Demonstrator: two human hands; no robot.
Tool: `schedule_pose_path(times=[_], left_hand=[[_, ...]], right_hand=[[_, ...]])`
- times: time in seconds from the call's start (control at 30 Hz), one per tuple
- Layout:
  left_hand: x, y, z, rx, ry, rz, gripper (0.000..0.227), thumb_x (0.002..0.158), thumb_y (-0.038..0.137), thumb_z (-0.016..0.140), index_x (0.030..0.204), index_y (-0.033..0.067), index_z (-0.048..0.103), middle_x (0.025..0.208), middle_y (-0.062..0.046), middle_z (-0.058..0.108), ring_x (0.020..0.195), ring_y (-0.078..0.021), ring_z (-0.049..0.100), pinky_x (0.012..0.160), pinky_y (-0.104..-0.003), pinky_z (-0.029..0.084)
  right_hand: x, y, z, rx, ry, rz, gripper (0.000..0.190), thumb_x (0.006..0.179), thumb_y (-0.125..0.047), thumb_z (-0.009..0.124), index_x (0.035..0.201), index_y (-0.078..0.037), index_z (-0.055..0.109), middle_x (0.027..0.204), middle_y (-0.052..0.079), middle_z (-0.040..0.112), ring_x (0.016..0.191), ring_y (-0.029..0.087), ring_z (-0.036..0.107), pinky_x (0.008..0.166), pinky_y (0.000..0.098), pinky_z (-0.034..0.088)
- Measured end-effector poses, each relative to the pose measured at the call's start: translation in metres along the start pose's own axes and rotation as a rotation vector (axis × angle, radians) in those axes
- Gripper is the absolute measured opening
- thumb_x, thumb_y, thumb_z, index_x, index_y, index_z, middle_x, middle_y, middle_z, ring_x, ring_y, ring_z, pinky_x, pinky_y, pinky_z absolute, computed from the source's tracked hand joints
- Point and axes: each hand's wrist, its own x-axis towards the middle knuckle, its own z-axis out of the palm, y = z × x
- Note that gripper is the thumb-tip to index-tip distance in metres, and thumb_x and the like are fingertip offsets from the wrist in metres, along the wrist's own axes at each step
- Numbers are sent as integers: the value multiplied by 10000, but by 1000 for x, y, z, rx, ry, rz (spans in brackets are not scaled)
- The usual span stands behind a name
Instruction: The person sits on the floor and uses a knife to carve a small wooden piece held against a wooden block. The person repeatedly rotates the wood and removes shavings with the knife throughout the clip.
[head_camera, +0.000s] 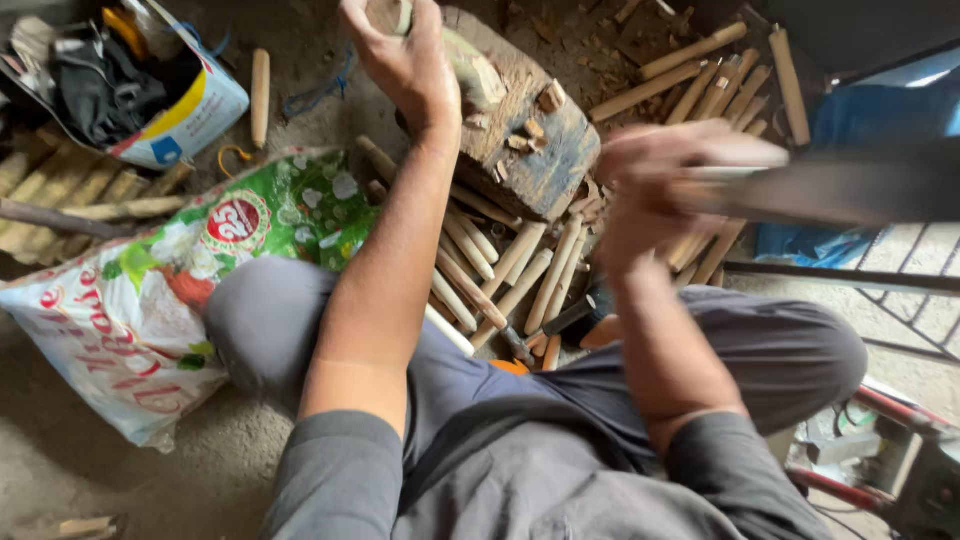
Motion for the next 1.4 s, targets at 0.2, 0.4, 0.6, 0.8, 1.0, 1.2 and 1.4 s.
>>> schedule_pose_path(times=[0.2, 0.4, 0.6, 0.8, 1.0, 1.2, 1.4], left_hand=[[-2, 5, 8, 153, -58, -94, 570, 936, 263, 761, 1382, 25, 498, 1312, -203, 656, 1161, -301, 627, 1073, -447, 512], [4, 8, 3, 17, -17, -31, 554, 911, 235, 724, 1336, -8, 464, 1229, -170, 594, 1138, -351, 606, 1009, -481, 492], [6, -16, -7, 185, 132, 32, 418, 879, 250, 765, 1137, -4, 556, 1056, -147, 647, 975, -310, 650, 936, -444, 522], [2, 4, 1, 117, 113, 12, 417, 898, 279, 755, 1148, 20, 543, 1051, -121, 646, 973, -269, 657, 920, -420, 522], [-15, 17, 1, 67, -19, 55, 445, 892, 251, 797, 1152, 21, 519, 1094, -130, 598, 1023, -257, 616, 933, -435, 508], [12, 13, -2, 80, 54, -62, 411, 869, 255, 756, 1114, 36, 510, 1018, -115, 608, 912, -209, 649, 810, -412, 560], [16, -13, -6, 42, 108, -123, 414, 889, 290, 747, 1087, 19, 505, 957, -124, 629, 823, -214, 648, 747, -393, 570]], right_hand=[[-110, 90, 54, 4, -303, 884, 186, 845, 3, 625, 1006, -80, 583, 694, 63, 583, 549, 188, 534, 497, 355, 429], [-49, 13, 3, 362, -365, 1040, 231, 846, 37, 703, 915, -79, 515, 634, 32, 568, 440, 125, 554, 367, 280, 463], [23, -41, -59, 556, -95, -39, 75, 1043, -12, 610, 984, -54, 591, 706, 47, 578, 494, 124, 520, 476, 284, 475], [-76, 46, 41, -195, -150, 291, 133, 913, 6, 662, 1008, -70, 607, 770, 71, 598, 673, 158, 564, 612, 320, 509], [-124, 93, 41, 398, -334, 1125, 199, 875, -8, 682, 951, -86, 516, 647, 65, 515, 451, 160, 474, 409, 342, 389], [-49, 8, 13, 471, -361, 988, 236, 806, 76, 637, 907, -64, 475, 675, 58, 596, 435, 138, 529, 342, 284, 452], [40, -26, -71, 426, -94, -141, 93, 1085, -42, 586, 1079, -98, 660, 786, 92, 635, 570, 160, 614, 497, 289, 518]])
